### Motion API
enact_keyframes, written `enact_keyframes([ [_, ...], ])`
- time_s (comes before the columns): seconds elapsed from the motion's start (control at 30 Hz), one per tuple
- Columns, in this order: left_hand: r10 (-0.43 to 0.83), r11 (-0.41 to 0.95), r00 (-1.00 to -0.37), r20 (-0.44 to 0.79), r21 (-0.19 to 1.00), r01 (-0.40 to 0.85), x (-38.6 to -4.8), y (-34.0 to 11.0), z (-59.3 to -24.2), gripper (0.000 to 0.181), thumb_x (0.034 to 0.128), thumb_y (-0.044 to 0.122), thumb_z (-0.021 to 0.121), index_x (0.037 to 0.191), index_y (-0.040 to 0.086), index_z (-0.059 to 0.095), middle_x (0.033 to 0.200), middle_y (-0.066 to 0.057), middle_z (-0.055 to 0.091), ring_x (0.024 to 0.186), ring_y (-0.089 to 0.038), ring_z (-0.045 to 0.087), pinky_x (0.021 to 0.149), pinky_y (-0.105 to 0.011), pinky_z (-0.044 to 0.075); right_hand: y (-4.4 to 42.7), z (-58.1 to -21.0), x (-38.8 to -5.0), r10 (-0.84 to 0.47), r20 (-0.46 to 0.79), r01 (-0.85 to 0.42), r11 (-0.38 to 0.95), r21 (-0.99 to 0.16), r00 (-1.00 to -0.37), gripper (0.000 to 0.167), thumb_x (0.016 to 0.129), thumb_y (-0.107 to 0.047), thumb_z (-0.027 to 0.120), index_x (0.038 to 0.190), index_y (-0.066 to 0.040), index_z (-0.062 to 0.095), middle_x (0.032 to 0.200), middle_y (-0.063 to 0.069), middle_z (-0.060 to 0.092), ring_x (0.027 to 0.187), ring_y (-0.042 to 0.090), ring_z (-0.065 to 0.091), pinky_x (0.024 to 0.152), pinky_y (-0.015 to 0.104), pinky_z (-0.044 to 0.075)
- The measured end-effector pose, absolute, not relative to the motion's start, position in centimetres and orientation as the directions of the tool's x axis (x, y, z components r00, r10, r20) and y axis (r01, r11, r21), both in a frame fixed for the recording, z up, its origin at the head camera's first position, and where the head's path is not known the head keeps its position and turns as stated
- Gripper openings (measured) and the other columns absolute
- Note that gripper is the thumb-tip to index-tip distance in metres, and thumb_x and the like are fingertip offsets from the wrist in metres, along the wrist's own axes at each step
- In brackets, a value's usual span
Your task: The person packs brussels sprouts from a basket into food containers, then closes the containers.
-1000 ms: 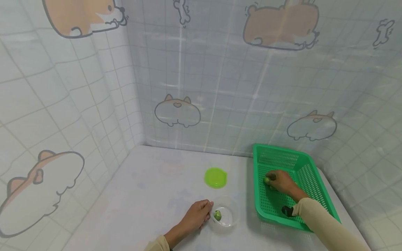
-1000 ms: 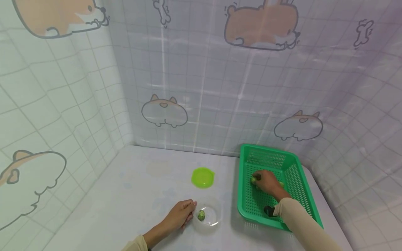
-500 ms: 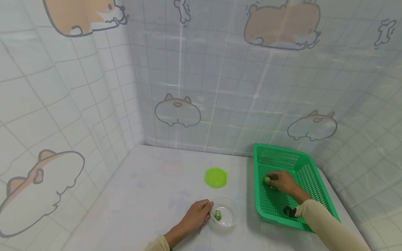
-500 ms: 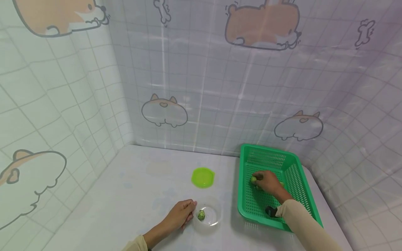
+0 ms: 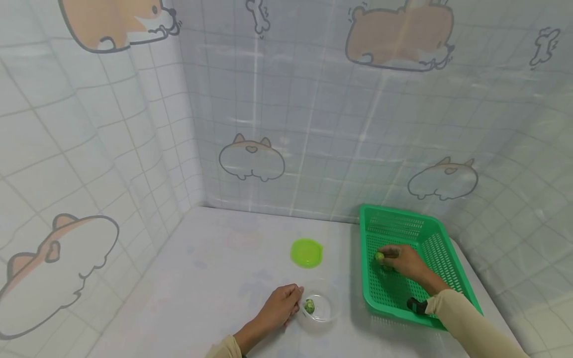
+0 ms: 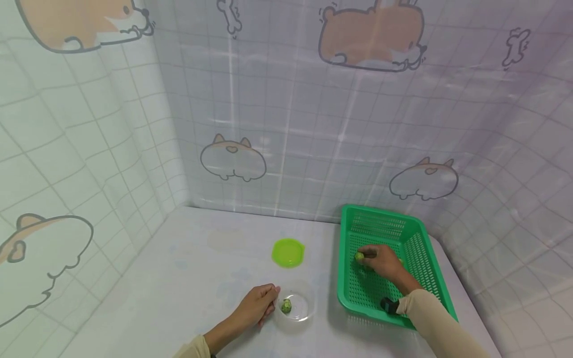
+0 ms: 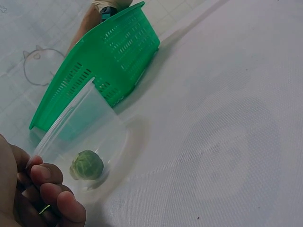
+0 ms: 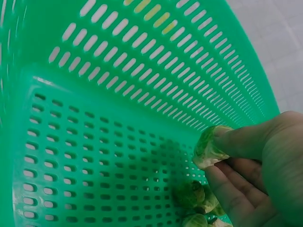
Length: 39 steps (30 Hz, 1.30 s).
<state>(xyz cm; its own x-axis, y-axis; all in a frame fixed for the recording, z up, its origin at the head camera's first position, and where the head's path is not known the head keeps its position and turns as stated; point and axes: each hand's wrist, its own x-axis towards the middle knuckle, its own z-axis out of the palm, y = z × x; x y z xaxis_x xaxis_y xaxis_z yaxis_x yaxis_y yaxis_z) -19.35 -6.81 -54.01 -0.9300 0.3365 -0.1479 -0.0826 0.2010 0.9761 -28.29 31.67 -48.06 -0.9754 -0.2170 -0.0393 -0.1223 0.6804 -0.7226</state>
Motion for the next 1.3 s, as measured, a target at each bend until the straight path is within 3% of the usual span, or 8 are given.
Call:
enact_keyframes([
  [0.87, 0.334, 0.199, -0.931, -0.145, 0.977, -0.081, -19.5, -6.7, -54.2, 0.043, 0.1072, 0.036, 0.049, 0.081, 0.003, 0.056, 0.06, 0.004, 0.049, 0.041, -0.01, 0.039, 0.037, -0.018, 0.035, 31.3, -45.8, -27.1, -0.213, -0.079, -0.073, 0.626, -0.777, -0.974, 0.044, 0.097, -0.027, 0.07, 0.133, -0.003, 0.063, 0.123, 0.018, 0.068, 0.103, 0.032, 0.068, 0.08, 0.049, 0.056],
  [1.07, 0.33, 0.208, -0.933, -0.145, 0.975, -0.078, -19.5, -6.7, -54.3, 0.043, 0.1068, 0.037, 0.05, 0.081, 0.003, 0.056, 0.06, 0.003, 0.05, 0.041, -0.011, 0.039, 0.037, -0.019, 0.036, 31.5, -45.2, -27.2, -0.205, -0.08, -0.075, 0.649, -0.757, -0.976, 0.047, 0.096, -0.033, 0.07, 0.135, -0.008, 0.063, 0.128, 0.015, 0.067, 0.116, 0.035, 0.063, 0.093, 0.055, 0.052],
  [1.3, 0.329, 0.214, -0.932, -0.15, 0.973, -0.082, -19.6, -6.7, -54.3, 0.042, 0.1069, 0.037, 0.05, 0.081, 0.005, 0.056, 0.061, 0.003, 0.05, 0.042, -0.011, 0.04, 0.037, -0.019, 0.037, 31.4, -44.0, -27.1, -0.209, -0.073, -0.078, 0.634, -0.769, -0.975, 0.049, 0.095, -0.037, 0.071, 0.136, -0.01, 0.063, 0.131, 0.014, 0.065, 0.122, 0.037, 0.059, 0.096, 0.056, 0.051],
])
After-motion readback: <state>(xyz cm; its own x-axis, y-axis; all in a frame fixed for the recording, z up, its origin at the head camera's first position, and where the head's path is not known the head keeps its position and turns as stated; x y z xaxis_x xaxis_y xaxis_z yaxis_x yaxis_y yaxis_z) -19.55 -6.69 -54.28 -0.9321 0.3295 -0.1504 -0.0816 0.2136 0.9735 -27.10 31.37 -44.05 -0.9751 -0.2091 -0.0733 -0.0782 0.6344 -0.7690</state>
